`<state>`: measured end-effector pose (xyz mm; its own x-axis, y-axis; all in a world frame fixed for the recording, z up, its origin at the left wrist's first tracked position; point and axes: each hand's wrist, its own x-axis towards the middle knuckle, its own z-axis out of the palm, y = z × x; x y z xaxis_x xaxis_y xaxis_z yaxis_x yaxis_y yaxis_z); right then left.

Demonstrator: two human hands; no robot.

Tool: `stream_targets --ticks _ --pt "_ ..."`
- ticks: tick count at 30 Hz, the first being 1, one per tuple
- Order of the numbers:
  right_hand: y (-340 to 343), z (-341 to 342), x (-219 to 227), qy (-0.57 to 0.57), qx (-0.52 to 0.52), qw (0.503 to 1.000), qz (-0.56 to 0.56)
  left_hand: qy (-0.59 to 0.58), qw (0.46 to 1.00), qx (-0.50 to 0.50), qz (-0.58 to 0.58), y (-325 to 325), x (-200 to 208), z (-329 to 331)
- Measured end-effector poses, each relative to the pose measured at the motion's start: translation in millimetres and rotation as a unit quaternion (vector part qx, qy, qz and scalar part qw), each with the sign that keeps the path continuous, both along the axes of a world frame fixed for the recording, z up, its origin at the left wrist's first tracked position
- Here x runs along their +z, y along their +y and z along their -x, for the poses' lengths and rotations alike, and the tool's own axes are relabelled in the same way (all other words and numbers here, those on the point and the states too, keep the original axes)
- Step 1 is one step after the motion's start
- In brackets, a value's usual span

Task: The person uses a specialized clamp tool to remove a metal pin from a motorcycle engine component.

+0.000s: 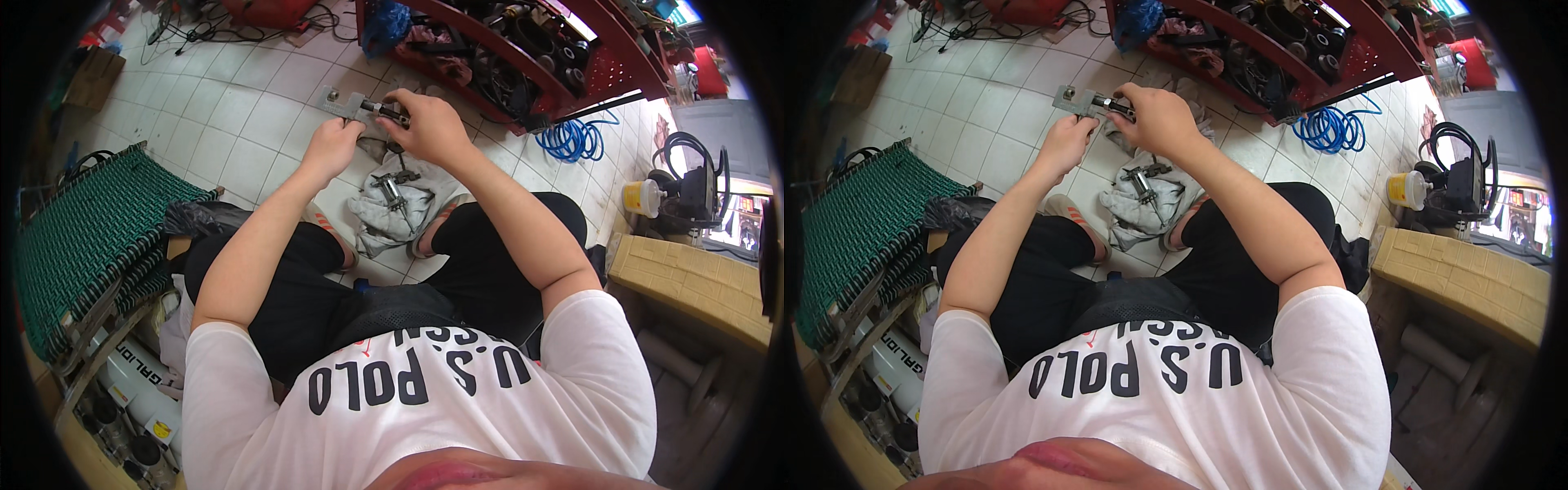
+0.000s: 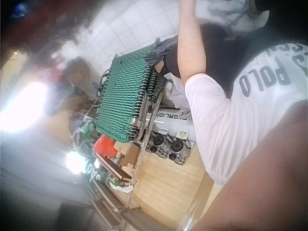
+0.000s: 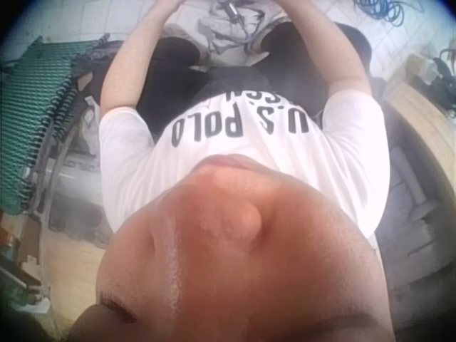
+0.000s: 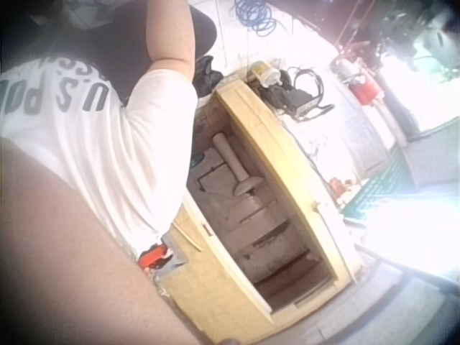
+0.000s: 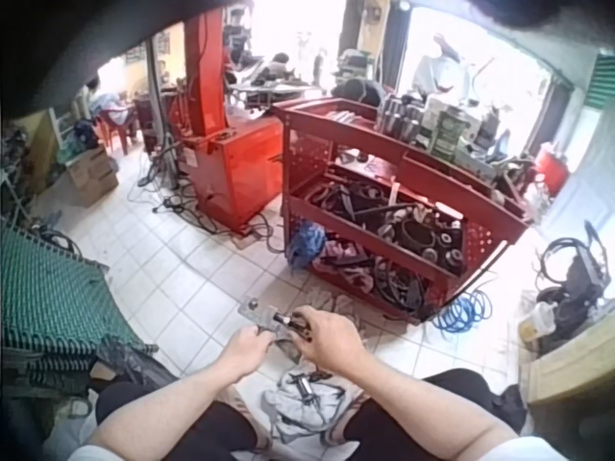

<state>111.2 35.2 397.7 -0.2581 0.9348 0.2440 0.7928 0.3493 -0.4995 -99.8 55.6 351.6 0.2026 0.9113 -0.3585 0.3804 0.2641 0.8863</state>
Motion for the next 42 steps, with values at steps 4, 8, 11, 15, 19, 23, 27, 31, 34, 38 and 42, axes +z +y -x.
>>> stream_targets --ticks 4,8,11,15,19,23,27,31,34,38,42 --pt "1.9 0.7 5.2 0.069 0.009 0.997 -0.043 -0.014 1.0 0.023 -0.007 -1.1 -1.7 -0.2" --pt "-2.0 1.6 15.8 0.076 -0.011 0.997 -0.008 -0.01 0.998 0.058 -0.036 -2.5 6.1 -1.6" --pt "-1.9 1.8 17.7 0.086 -0.007 0.996 -0.025 -0.051 0.997 0.055 -0.033 -2.7 11.9 0.7" --pt "-0.7 -1.8 19.0 0.043 0.019 0.996 -0.078 -0.058 0.997 0.045 -0.033 1.1 13.2 2.2" --pt "-1.8 -0.5 13.7 -0.011 0.05 0.994 -0.098 -0.013 0.999 0.027 0.024 -2.1 15.4 1.9" --pt "1.3 -2.9 0.1 -0.055 0.046 0.993 -0.089 -0.07 0.989 0.01 0.128 -12.1 23.9 -7.9" --pt "-0.2 3.3 1.6 -0.066 0.064 0.989 -0.112 -0.004 0.997 0.003 0.073 -14.5 15.9 1.3" --pt "-1.2 0.5 2.4 0.067 -0.017 0.996 0.062 0.019 0.999 -0.033 -0.016 -8.7 -7.5 -2.9" --pt "3.7 1.3 3.5 0.315 -0.08 0.862 0.388 0.028 0.998 -0.045 -0.032 -14.5 11.4 -5.6" --pt "-2.5 5.5 4.6 0.147 -0.046 0.966 0.209 0.069 0.995 -0.05 -0.05 -12.5 8.3 0.2" --pt "-6.7 6.9 -2.9 -0.006 0.002 0.996 -0.085 0.075 0.993 -0.051 -0.081 -12.1 -4.9 -0.5"
